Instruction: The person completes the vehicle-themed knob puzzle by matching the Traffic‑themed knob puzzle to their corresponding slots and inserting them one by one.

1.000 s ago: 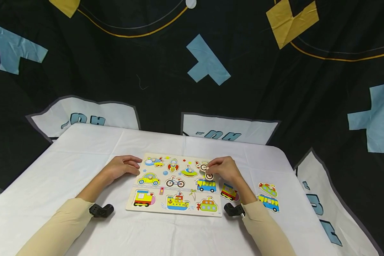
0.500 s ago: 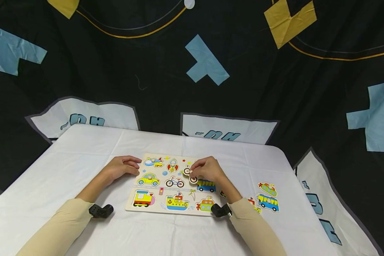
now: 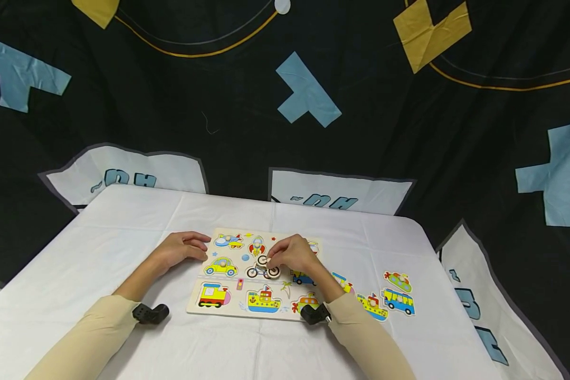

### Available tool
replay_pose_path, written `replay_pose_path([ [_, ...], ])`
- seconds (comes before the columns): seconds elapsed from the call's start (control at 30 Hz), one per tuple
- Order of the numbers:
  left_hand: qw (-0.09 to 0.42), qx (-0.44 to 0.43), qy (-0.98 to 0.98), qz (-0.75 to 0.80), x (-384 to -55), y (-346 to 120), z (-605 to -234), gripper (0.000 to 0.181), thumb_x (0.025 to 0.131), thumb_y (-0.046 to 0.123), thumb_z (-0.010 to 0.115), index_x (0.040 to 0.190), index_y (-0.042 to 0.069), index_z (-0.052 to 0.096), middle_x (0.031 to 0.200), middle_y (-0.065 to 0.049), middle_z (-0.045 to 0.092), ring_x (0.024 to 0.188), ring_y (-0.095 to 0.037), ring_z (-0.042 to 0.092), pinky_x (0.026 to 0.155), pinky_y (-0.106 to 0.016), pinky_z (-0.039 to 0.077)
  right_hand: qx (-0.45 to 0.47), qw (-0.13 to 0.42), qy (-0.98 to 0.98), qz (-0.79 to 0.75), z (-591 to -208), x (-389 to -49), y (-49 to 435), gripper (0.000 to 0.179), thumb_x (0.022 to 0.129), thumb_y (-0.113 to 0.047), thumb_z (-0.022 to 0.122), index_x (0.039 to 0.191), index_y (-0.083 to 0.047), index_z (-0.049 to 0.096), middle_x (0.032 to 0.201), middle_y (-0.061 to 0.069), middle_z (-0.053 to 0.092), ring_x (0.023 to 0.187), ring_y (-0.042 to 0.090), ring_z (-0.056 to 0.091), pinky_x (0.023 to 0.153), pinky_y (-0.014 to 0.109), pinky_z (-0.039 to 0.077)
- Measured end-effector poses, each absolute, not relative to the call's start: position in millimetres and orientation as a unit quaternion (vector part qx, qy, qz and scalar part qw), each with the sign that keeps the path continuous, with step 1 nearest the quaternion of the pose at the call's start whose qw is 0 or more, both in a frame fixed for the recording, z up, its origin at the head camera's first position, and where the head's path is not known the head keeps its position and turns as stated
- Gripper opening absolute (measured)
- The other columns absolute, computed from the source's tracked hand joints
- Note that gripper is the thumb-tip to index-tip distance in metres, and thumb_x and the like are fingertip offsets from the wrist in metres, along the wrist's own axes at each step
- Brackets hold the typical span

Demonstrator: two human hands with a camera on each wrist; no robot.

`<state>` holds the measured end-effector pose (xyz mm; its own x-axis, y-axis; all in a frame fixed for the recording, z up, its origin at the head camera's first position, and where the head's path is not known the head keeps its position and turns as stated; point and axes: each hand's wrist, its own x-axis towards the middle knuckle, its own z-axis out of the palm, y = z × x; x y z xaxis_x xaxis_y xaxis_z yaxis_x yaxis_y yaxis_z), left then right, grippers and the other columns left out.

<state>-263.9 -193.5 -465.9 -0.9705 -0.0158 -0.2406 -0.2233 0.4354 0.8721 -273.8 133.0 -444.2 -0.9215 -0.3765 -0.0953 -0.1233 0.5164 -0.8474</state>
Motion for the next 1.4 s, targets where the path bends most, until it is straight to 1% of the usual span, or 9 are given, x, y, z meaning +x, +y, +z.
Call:
replay_pose_path([
  [0.1,0.099,-0.075,0.840,0.528,-264,-193,-466,0.054,0.075,0.012,0.083,0.126,0.009,0.068,0.089,0.000,0.073,0.086,-0.016,0.065,0.078,-0.025,0.050,-0.148,0.134,0.862,-0.465,-446,-273,130,0.019,0.070,-0.015,0.090,0.085,-0.010,0.080,0.075,0.000,0.075,0.070,0.010,0.063,0.068,0.026,0.048],
  [0.23,0.100,-0.075,0.838,0.532,-264,-192,-466,0.053,0.075,0.011,0.083,0.126,0.009,0.068,0.089,-0.001,0.073,0.085,-0.016,0.066,0.077,-0.024,0.051,-0.153,0.138,0.861,-0.465,-447,-272,127,0.019,0.069,-0.015,0.090,0.085,-0.010,0.081,0.075,0.000,0.075,0.069,0.009,0.064,0.068,0.026,0.049],
  [0.33,0.100,-0.069,0.837,0.533,-263,-192,-465,0.053,0.075,0.010,0.083,0.126,0.008,0.068,0.090,-0.001,0.074,0.085,-0.015,0.066,0.076,-0.024,0.051,-0.157,0.140,0.861,-0.463,-447,-272,125,0.018,0.069,-0.014,0.090,0.085,-0.011,0.081,0.075,0.000,0.075,0.069,0.008,0.064,0.067,0.025,0.049],
  [0.57,0.098,-0.068,0.837,0.534,-262,-192,-464,0.054,0.075,0.010,0.083,0.126,0.008,0.068,0.091,-0.001,0.074,0.084,-0.014,0.066,0.077,-0.024,0.052,-0.175,0.145,0.861,-0.455,-448,-273,122,0.016,0.070,-0.012,0.088,0.085,-0.014,0.082,0.075,-0.003,0.075,0.071,0.007,0.064,0.069,0.024,0.049],
  [0.9,0.095,-0.066,0.839,0.532,-263,-193,-465,0.054,0.075,0.010,0.084,0.126,0.007,0.068,0.091,-0.002,0.074,0.082,-0.013,0.067,0.077,-0.024,0.052,-0.185,0.151,0.859,-0.452,-447,-273,117,0.017,0.069,-0.010,0.089,0.084,-0.012,0.082,0.076,-0.001,0.076,0.072,0.007,0.064,0.071,0.025,0.046],
  [1.13,0.098,-0.069,0.835,0.537,-263,-193,-467,0.054,0.074,0.009,0.083,0.126,0.008,0.068,0.091,-0.002,0.074,0.083,-0.014,0.067,0.076,-0.025,0.053,-0.192,0.156,0.863,-0.441,-448,-273,115,0.014,0.071,-0.010,0.088,0.083,-0.013,0.082,0.076,0.000,0.075,0.071,0.007,0.062,0.068,0.025,0.046],
  [1.4,0.095,-0.068,0.837,0.535,-264,-193,-468,0.053,0.075,0.010,0.083,0.127,0.007,0.067,0.090,-0.001,0.074,0.082,-0.014,0.068,0.077,-0.025,0.054,-0.194,0.162,0.865,-0.433,-450,-273,113,0.012,0.073,-0.010,0.086,0.082,-0.015,0.081,0.075,-0.003,0.074,0.071,0.007,0.063,0.069,0.025,0.048],
])
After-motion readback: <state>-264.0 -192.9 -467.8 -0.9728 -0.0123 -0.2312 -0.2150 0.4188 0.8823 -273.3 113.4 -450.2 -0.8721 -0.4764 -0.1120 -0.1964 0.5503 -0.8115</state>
